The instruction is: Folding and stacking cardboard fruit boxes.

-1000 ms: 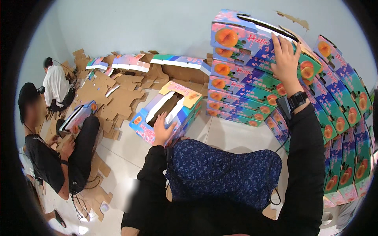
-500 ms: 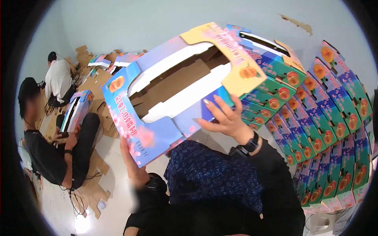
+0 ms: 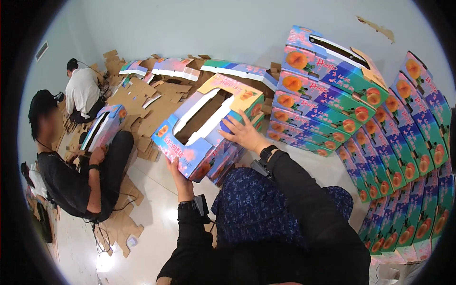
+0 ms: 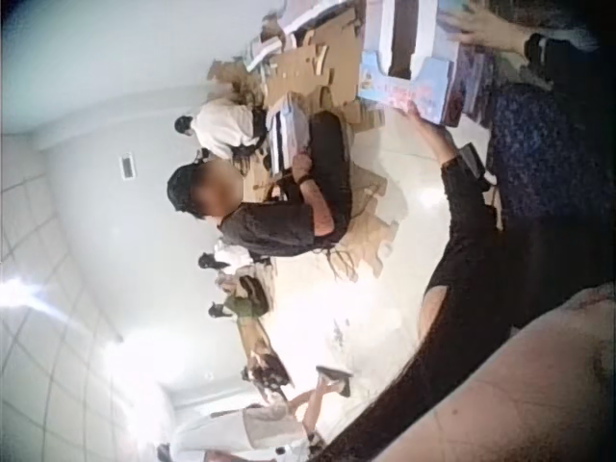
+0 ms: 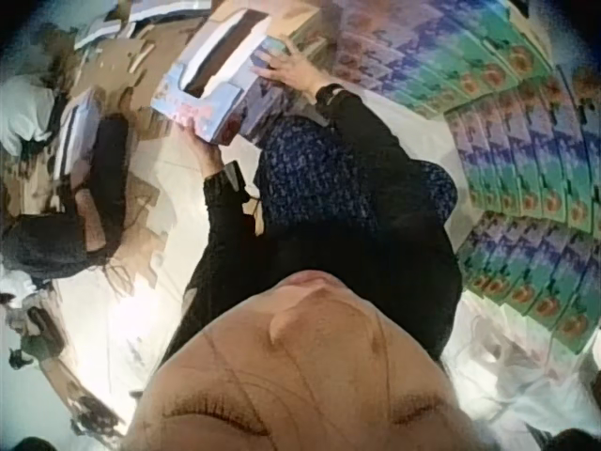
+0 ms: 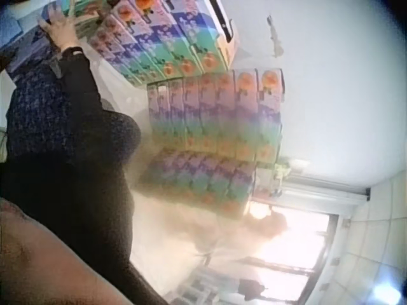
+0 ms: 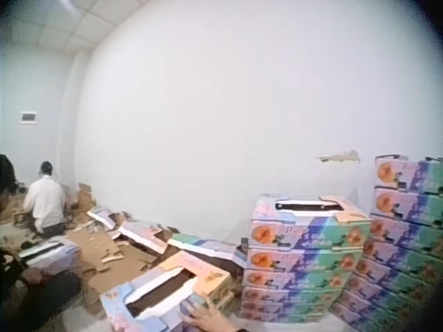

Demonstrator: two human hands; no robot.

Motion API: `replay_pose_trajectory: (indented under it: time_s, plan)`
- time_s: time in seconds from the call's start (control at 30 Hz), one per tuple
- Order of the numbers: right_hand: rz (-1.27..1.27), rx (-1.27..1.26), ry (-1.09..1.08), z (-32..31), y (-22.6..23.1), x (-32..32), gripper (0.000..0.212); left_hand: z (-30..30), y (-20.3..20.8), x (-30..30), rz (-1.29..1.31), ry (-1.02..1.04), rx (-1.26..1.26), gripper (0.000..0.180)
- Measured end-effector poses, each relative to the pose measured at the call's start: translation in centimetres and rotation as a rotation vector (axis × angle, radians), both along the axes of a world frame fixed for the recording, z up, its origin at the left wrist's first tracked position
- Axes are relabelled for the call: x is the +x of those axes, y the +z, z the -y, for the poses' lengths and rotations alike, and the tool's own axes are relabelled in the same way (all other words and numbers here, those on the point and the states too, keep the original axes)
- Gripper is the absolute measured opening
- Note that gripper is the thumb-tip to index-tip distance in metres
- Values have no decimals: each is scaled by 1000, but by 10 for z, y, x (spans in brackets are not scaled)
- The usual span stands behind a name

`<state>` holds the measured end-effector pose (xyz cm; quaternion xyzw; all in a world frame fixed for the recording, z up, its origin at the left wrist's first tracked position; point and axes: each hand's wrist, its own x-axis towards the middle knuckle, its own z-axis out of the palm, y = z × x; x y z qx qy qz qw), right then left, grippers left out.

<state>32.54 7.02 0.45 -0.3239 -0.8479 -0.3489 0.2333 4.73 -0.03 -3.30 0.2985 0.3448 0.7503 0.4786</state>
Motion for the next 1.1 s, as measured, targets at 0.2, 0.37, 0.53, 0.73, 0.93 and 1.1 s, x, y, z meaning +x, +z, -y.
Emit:
replay_pose_trajectory:
  time_s: [0.2, 0.37, 0.53, 0.73, 0.93, 1.1]
  plan:
    - [169, -259, -236, 2, -19, 22, 61, -26, -34, 17, -96, -55, -23, 73]
    - [3, -323, -65, 29, -11, 30, 64, -31, -44, -3, -127, -178, -125, 75]
    - [-149, -274, -83, 110, 76, 91, 71, -48, -59, -1, -61, -237, -96, 74]
    - [-378, 291, -616, 221, 206, 236, 52, -39, -53, 7, -62, -189, -91, 72]
    - [-104, 663, -1337, 347, 318, 389, 75, -27, -28, 27, 2, -159, -194, 69]
    - [-18, 555, -1450, 403, 366, 442, 82, -33, -29, 30, 44, -206, -203, 71]
